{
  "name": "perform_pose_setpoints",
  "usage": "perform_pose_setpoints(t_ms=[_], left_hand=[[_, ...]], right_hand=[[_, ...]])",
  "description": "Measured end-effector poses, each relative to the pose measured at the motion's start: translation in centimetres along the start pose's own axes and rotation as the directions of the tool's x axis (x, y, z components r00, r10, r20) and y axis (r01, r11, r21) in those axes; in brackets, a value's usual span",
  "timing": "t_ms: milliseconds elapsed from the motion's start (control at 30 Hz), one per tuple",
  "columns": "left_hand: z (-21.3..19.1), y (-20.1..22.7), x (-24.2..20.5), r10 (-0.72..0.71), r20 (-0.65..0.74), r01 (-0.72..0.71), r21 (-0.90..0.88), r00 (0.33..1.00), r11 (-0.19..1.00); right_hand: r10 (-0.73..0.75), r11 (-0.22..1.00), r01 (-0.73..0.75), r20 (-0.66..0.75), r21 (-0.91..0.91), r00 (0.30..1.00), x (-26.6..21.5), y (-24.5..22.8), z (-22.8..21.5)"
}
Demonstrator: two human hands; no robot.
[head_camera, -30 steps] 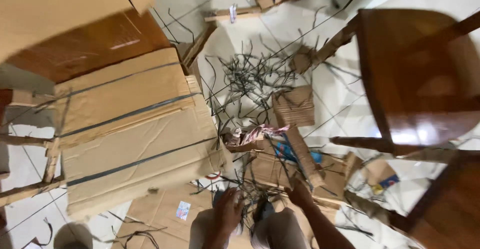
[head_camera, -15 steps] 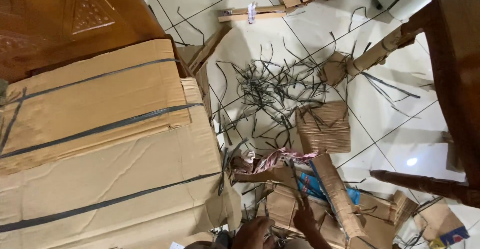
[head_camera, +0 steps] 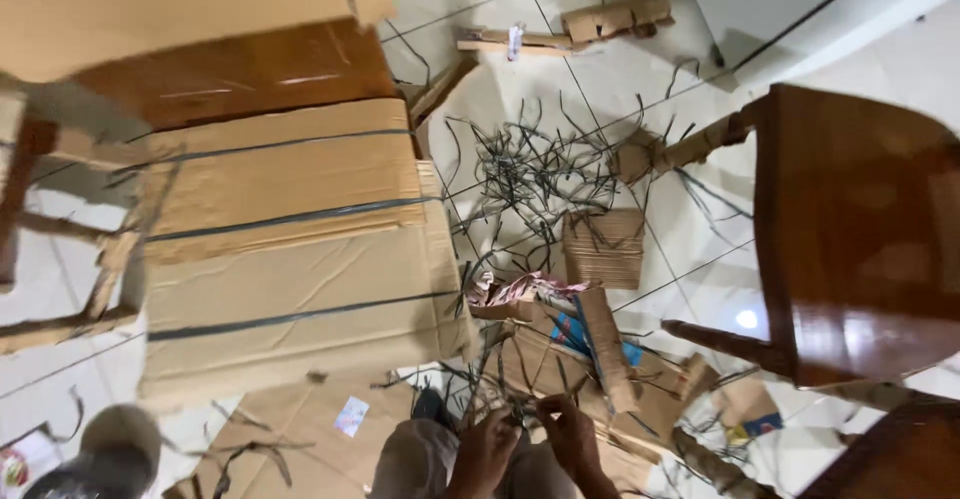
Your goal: Unpacking wooden chairs by cutting plastic ties and removing cardboard packaging.
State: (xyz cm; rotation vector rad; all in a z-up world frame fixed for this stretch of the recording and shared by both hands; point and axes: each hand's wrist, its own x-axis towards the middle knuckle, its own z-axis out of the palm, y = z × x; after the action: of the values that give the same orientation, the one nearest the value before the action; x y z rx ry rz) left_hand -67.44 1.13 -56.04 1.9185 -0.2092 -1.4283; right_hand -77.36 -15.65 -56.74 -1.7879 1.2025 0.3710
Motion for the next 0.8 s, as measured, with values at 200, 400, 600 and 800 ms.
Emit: perform_pose_setpoints(t_ms=[200,400,600,800], left_hand=[[-3.0,10.1,-10.8,-0.054,-0.154,0.001,-0.326,0.987,0.945],[-5.3,12.3,-15.4,-0.018,-0.406,-0.129,-0.330,0.914,0.935],[-10.3,17.2,-18.6,-0.330,-0.435,-0.325,-0.883,0.838,0.339],[-14.5,23.5,-18.7,-0.358,-0.528,-0.505,-0.847,0.770,0.164]], right_hand=[[-0.278,0.959,0.283,0.223,0.009,0.935,-13.2,-12.8,-7.2],[-0.221,0.974,0.199,0.275,0.106,0.936,-18.0,-17.7,-11.7],[-0.343,0.930,0.363,0.232,-0.052,0.910,-14.2,-17.7,-18.2],[-0.204,0.962,0.217,0.094,-0.167,0.974,-10.7,-24.7,-27.9]])
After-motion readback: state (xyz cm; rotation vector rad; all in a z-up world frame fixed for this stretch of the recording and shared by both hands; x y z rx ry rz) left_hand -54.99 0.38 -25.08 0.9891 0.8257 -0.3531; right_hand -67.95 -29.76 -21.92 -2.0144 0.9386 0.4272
